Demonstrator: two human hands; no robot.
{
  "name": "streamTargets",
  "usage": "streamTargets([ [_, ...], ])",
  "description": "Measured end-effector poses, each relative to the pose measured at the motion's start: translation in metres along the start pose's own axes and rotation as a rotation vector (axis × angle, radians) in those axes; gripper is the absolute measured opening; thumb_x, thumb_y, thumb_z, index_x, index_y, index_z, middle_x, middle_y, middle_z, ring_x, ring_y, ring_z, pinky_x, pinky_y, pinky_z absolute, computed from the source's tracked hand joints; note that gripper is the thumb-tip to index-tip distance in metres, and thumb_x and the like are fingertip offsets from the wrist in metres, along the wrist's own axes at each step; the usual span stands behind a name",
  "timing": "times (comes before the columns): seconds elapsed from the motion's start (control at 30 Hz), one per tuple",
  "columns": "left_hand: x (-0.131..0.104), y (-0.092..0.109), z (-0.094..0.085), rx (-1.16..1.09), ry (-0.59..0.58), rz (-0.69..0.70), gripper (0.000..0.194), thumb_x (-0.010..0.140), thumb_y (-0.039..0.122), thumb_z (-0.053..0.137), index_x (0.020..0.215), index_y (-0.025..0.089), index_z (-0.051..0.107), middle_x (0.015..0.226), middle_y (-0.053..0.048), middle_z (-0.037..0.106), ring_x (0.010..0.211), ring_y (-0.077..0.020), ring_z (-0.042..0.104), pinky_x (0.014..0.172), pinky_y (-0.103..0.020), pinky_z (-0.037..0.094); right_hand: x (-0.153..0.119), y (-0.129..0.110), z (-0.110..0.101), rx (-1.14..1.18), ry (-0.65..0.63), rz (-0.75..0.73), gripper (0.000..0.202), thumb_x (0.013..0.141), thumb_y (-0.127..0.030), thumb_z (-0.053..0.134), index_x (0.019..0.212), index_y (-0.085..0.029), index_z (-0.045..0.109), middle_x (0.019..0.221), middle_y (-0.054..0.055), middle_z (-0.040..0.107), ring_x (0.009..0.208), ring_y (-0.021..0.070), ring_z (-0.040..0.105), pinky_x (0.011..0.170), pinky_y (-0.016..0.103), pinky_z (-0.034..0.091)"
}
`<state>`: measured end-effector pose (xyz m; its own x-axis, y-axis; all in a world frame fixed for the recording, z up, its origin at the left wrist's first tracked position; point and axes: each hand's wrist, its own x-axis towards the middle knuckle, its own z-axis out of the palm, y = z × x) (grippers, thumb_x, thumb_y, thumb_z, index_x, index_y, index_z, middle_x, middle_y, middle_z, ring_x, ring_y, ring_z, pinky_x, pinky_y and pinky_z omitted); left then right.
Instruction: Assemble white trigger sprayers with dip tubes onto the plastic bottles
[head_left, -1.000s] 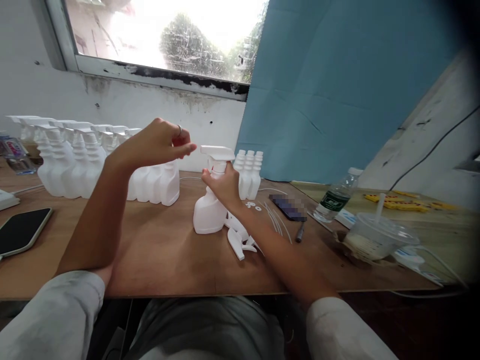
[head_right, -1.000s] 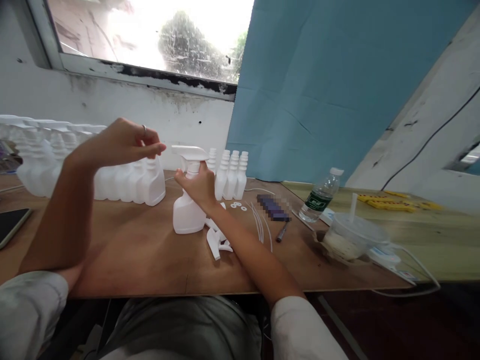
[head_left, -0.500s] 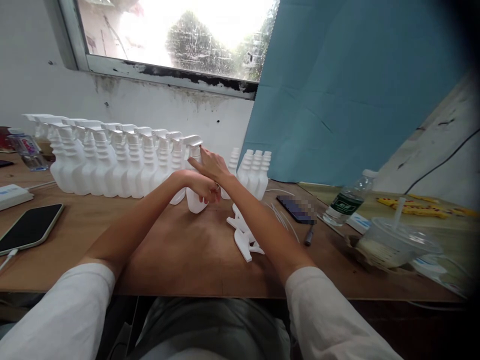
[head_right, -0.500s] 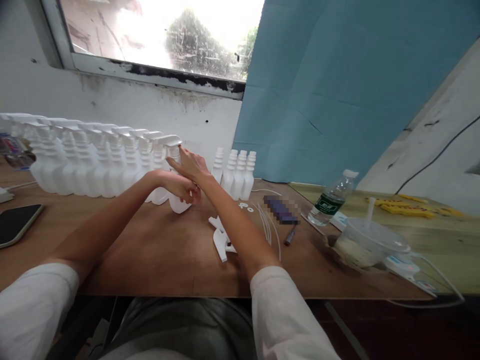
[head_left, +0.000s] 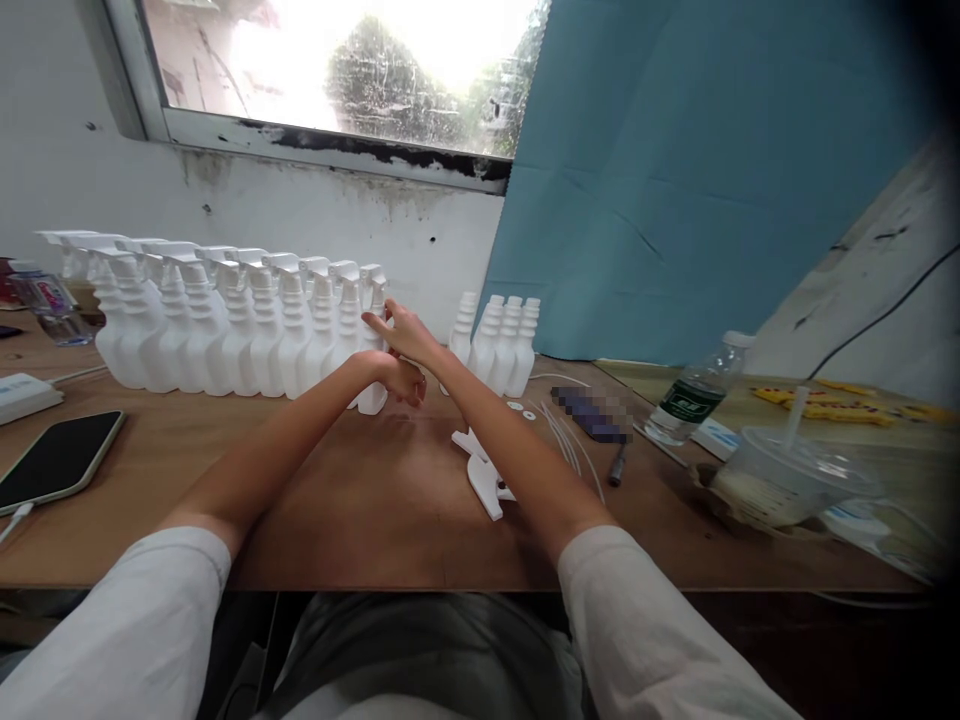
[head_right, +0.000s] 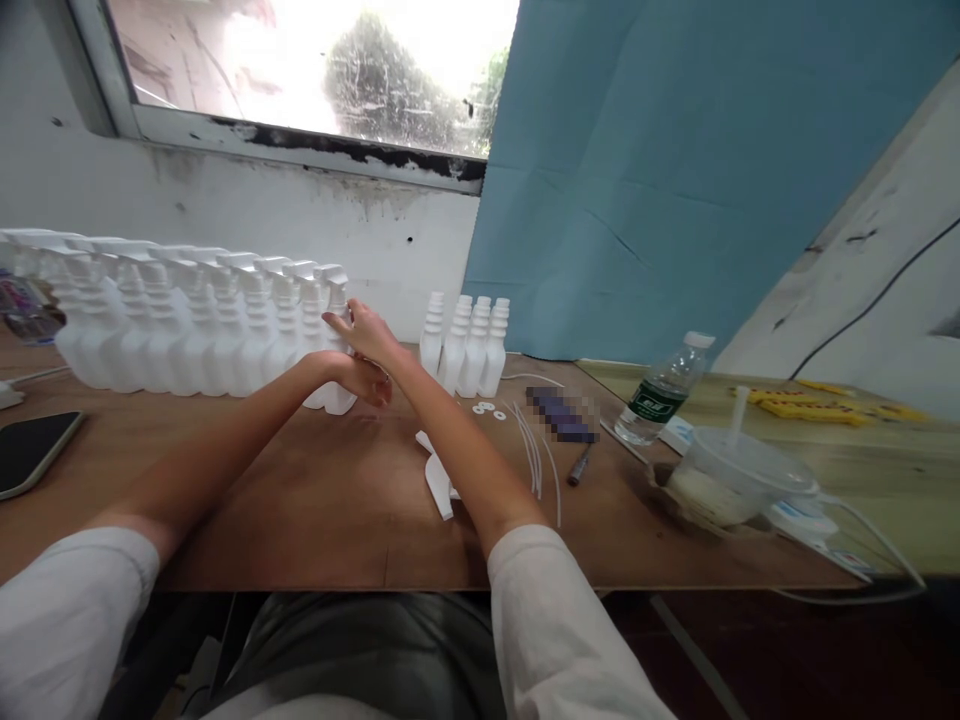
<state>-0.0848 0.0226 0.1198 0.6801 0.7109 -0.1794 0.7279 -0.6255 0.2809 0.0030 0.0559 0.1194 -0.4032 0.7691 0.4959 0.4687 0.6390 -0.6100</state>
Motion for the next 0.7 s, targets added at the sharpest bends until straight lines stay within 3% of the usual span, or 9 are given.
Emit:
streamTargets([
  [0.13,-0.002,0.002,-0.001,0.048,-0.146,-0.087,0.036,0.066,0.043,0.068,0.096,0.023,0.073,0.093,-0.009,0.073,0.092,-0.0271,0.061,0.087,-0.036,0.044,-0.021,0.002,-0.026,0.079,-0.109,0.006,0.066,0.084,-0.055,0.060,0.138,-0.025,0.038,0.131,0.011,0.053,0.056,0.0078,0.061,0.052,0.025,0.052],
  [0.23,-0.002,0.003,0.000,0.036,-0.182,-0.082,0.040,0.068,0.041,0.065,0.104,0.023,0.071,0.098,-0.008,0.072,0.091,-0.0251,0.062,0.082,-0.032,0.046,-0.053,0.010,-0.064,0.012,-0.068,-0.014,0.064,0.084,-0.049,0.060,0.140,-0.025,0.039,0.128,0.009,0.057,0.061,0.0088,0.065,0.056,0.024,0.052],
  [0.37,0.000,0.004,0.004,0.016,-0.215,-0.065,0.037,0.065,0.037,0.066,0.099,0.023,0.071,0.099,-0.006,0.073,0.088,-0.0221,0.063,0.078,-0.028,0.046,-0.104,0.041,-0.121,-0.163,-0.042,0.062,0.039,0.087,-0.044,0.055,0.116,-0.019,0.059,0.108,0.008,0.067,0.060,0.0110,0.066,0.056,0.024,0.050],
  [0.47,0.001,0.006,0.006,0.002,-0.243,-0.062,0.032,0.066,0.036,0.066,0.093,0.022,0.072,0.094,-0.006,0.073,0.083,-0.0212,0.064,0.075,-0.028,0.047,-0.137,0.080,-0.151,-0.406,-0.124,0.270,0.029,0.088,-0.038,0.051,0.089,-0.014,0.067,0.081,0.007,0.071,0.057,0.0130,0.065,0.059,0.024,0.048],
  [0.57,0.001,0.007,0.008,-0.003,-0.258,-0.052,0.027,0.067,0.035,0.065,0.089,0.020,0.072,0.088,-0.006,0.074,0.076,-0.0207,0.064,0.073,-0.029,0.048,-0.162,0.116,-0.163,-0.484,-0.164,0.362,0.019,0.079,-0.028,0.059,0.071,-0.014,0.069,0.068,0.007,0.071,0.061,0.0180,0.065,0.059,0.026,0.047],
  [0.7,0.006,0.012,0.014,0.004,-0.250,-0.008,0.030,0.071,0.038,0.063,0.094,0.020,0.071,0.089,-0.006,0.074,0.078,-0.0201,0.064,0.075,-0.029,0.047,-0.177,0.144,-0.164,-0.505,-0.213,0.420,0.007,0.068,-0.020,0.067,0.065,-0.015,0.071,0.070,0.007,0.073,0.067,0.0203,0.066,0.063,0.027,0.047],
])
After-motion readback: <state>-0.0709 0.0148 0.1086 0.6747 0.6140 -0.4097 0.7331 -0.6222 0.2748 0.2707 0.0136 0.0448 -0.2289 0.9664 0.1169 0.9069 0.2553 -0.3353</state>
